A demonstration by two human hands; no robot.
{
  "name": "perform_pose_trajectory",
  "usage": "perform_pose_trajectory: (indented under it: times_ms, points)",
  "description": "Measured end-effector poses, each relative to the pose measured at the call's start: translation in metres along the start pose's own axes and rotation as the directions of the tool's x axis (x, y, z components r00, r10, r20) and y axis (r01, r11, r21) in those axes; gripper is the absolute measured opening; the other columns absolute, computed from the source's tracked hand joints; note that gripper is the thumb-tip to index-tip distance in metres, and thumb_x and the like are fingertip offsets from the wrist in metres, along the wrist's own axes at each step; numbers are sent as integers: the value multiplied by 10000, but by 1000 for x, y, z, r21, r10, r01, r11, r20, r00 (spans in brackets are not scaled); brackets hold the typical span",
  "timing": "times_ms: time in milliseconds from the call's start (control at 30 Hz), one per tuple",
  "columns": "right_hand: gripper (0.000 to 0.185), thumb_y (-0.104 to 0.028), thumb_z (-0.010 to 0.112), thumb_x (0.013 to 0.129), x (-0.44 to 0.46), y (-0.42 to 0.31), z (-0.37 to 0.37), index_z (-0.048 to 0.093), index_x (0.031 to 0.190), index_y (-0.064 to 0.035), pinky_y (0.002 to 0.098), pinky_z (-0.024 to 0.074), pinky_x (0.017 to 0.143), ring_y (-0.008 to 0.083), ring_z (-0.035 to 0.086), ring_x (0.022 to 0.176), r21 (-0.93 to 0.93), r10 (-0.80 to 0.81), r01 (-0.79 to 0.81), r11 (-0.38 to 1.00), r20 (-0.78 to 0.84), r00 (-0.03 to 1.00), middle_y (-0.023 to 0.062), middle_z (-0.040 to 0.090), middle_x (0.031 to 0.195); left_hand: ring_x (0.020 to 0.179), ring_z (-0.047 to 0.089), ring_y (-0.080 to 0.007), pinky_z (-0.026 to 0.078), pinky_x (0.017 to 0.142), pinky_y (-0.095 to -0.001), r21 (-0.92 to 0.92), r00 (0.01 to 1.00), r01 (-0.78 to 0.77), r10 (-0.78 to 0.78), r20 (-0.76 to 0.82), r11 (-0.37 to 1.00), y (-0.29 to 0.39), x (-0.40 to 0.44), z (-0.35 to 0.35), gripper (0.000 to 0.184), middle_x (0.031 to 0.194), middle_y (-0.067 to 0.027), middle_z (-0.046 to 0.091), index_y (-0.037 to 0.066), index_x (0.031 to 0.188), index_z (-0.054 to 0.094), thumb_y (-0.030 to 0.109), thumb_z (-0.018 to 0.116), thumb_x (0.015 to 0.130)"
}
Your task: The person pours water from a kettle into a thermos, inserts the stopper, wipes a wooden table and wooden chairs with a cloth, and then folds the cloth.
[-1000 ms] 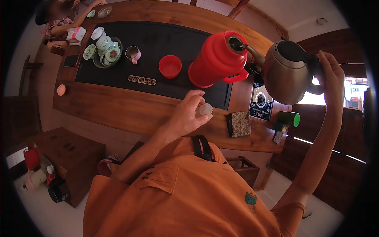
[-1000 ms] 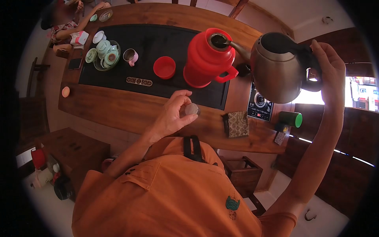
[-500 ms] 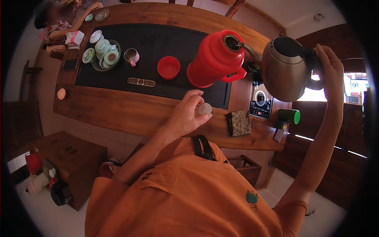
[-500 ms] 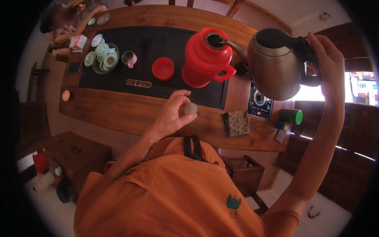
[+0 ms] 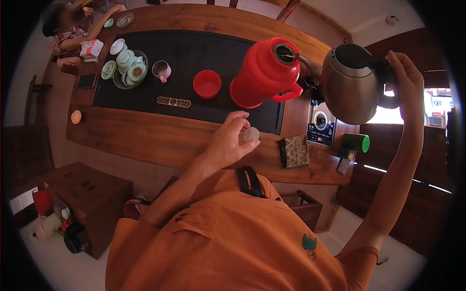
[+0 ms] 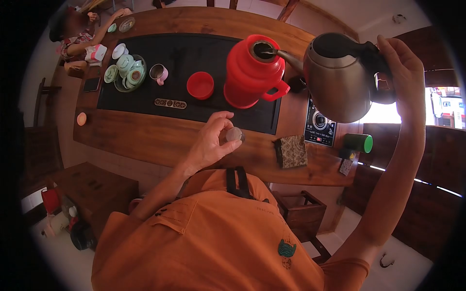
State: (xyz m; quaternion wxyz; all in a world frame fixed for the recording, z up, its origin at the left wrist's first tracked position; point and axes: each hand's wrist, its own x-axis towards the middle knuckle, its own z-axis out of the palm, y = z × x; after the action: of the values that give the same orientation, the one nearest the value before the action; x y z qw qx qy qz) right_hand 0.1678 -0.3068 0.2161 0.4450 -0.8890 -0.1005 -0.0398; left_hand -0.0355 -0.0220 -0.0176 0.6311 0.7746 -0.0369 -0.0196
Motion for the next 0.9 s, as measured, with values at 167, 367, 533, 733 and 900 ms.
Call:
perform_pose_trajectory:
  times_ms: [167,367,533,733,900]
  points:
    - [230,-305,641,906,1,-1,-2,655,953,-80,145,358,442,-3,509,539,-36,17,-17,999,22,1000,-53,612,730,952,590,-301,490,821,-363,28,1000,-17,17,-6,999,-1,0,0,359,1267,-193,462,-7,963,518,154,756,748]
    - [235,-308,638,908,3,1,0,659,949,-78,146,378,474,-3,513,561,-43,-40,40,998,8,999,-49,607,719,960,582,-300,480,843,-369,55,1000,-23,23,0,998,-4,-1,-1,363,1266,-195,462,-7,963,516,162,755,749]
    - [245,-309,635,910,3,-3,-3,659,958,-71,156,403,529,7,535,611,-79,6,-3,997,37,999,-38,614,737,1021,557,-271,462,873,-355,47,1000,1,-1,5,999,1,0,-2,334,1261,-192,469,-4,952,529,147,747,750]
    - [252,-312,630,914,1,-10,-2,658,956,-65,170,413,568,20,548,646,-88,11,-5,996,68,998,-28,619,748,967,578,-299,480,845,-369,62,1000,-31,31,-3,998,-3,-1,-1,366,1265,-194,463,-5,963,513,161,757,747]
    - [249,-308,625,918,1,-11,-2,659,956,-65,176,419,587,21,551,665,-83,6,2,997,94,996,-28,620,754,961,581,-296,480,844,-366,45,1000,-4,4,3,999,0,-2,-1,364,1266,-193,463,-5,957,512,159,759,745]
